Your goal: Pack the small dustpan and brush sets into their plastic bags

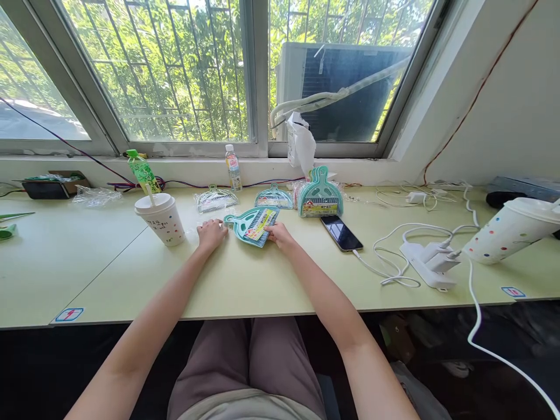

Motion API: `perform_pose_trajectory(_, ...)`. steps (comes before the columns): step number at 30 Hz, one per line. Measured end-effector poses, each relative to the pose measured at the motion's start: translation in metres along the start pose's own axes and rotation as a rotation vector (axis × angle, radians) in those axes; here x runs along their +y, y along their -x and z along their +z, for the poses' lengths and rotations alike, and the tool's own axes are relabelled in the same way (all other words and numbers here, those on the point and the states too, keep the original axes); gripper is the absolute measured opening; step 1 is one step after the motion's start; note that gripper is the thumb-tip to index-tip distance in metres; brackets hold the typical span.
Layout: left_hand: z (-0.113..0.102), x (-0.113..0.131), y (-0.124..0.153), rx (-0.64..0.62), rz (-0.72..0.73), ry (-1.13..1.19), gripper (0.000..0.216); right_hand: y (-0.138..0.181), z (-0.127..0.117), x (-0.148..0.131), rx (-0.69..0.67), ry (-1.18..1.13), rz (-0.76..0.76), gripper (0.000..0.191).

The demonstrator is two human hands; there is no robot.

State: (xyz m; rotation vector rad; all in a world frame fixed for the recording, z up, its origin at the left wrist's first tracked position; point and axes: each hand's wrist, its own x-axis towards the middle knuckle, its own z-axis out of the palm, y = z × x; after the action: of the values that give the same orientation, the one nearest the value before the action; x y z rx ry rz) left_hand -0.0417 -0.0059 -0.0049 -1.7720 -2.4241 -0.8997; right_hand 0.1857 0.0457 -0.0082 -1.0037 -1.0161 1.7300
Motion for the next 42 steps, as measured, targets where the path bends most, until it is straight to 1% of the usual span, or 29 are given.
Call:
perform_pose_trajectory(3,-0.005,0.001,0.0,-0.025,-0.019,0.037,0.026,0.0,0.0,0.0,0.015,0.005,-0.009,0.02)
perform_pose_trajectory(5,-0.007,0.003,0.002,-0.009,-0.018,0.08,0.028,0.002,0.001,0.0,0.026,-0.008,-0.026,0.02)
perform_pose_trajectory(7,-0.009,0.006,0.004,0.057,0.013,0.105,0.03,0.003,0.002,-0.001,0.031,-0.032,-0.056,0.02)
perform_pose_trajectory(10,-0.011,0.012,0.007,0.184,0.098,0.115,0.034,0.006,0.004,-0.002,0.018,-0.059,-0.114,0.018)
perform_pose_trajectory(12,-0.012,0.015,0.008,0.252,0.144,0.11,0.036,0.007,0.004,-0.003,-0.036,-0.062,-0.146,0.018)
perform_pose_trajectory(14,-0.014,0.017,0.008,0.286,0.174,0.114,0.036,0.009,0.005,-0.004,-0.096,-0.052,-0.161,0.019)
perform_pose_trajectory(17,-0.017,0.021,0.008,0.253,0.241,0.151,0.033,0.01,0.008,-0.002,-0.134,-0.042,-0.165,0.021)
perform_pose_trajectory(20,-0.018,0.024,0.011,0.207,0.318,0.178,0.029,0.01,0.012,0.004,-0.131,-0.075,-0.186,0.023)
perform_pose_trajectory(22,-0.017,0.028,0.014,0.229,0.331,0.191,0.024,0.01,0.014,0.008,-0.103,-0.119,-0.219,0.023)
perform_pose_trajectory(24,-0.018,0.031,0.017,0.312,0.299,0.22,0.024,0.01,0.015,0.011,-0.075,-0.168,-0.256,0.023)
perform_pose_trajectory(25,-0.019,0.031,0.018,0.377,0.269,0.249,0.028,0.01,0.016,0.012,-0.065,-0.191,-0.271,0.023)
perform_pose_trajectory(28,-0.024,0.03,0.017,0.604,0.132,0.415,0.054,0.012,0.018,0.013,-0.052,-0.253,-0.304,0.024)
perform_pose_trajectory(29,-0.025,0.029,0.015,0.663,0.074,0.502,0.062,0.013,0.019,0.013,-0.05,-0.272,-0.313,0.024)
perform_pose_trajectory(30,-0.027,0.027,0.012,0.689,0.016,0.614,0.068,0.014,0.02,0.013,-0.05,-0.289,-0.321,0.025)
perform_pose_trajectory(31,-0.027,0.026,0.01,0.667,-0.037,0.753,0.071,0.014,0.021,0.013,-0.052,-0.301,-0.329,0.026)
perform_pose_trajectory(32,-0.027,0.024,0.007,0.593,-0.08,0.916,0.071,0.014,0.021,0.013,-0.055,-0.308,-0.336,0.027)
perform_pose_trajectory(33,-0.026,0.023,0.004,0.466,-0.111,1.091,0.069,0.015,0.022,0.013,-0.058,-0.308,-0.342,0.028)
perform_pose_trajectory(35,-0.021,0.023,0.001,0.145,-0.145,1.393,0.063,0.015,0.023,0.015,-0.066,-0.292,-0.354,0.029)
perform_pose_trajectory(36,-0.018,0.023,0.001,0.013,-0.16,1.492,0.062,0.015,0.024,0.015,-0.073,-0.279,-0.36,0.029)
perform_pose_trajectory(37,-0.015,0.024,0.001,-0.073,-0.18,1.554,0.062,0.015,0.025,0.017,-0.082,-0.264,-0.365,0.03)
perform_pose_trajectory(38,-0.012,0.025,0.002,-0.116,-0.205,1.591,0.064,0.015,0.025,0.018,-0.089,-0.251,-0.371,0.031)
perform_pose_trajectory(40,-0.009,0.027,0.005,-0.134,-0.252,1.629,0.07,0.016,0.027,0.02,-0.1,-0.233,-0.38,0.033)
perform_pose_trajectory(42,-0.009,0.029,0.008,-0.161,-0.266,1.657,0.071,0.016,0.029,0.021,-0.088,-0.221,-0.387,0.034)
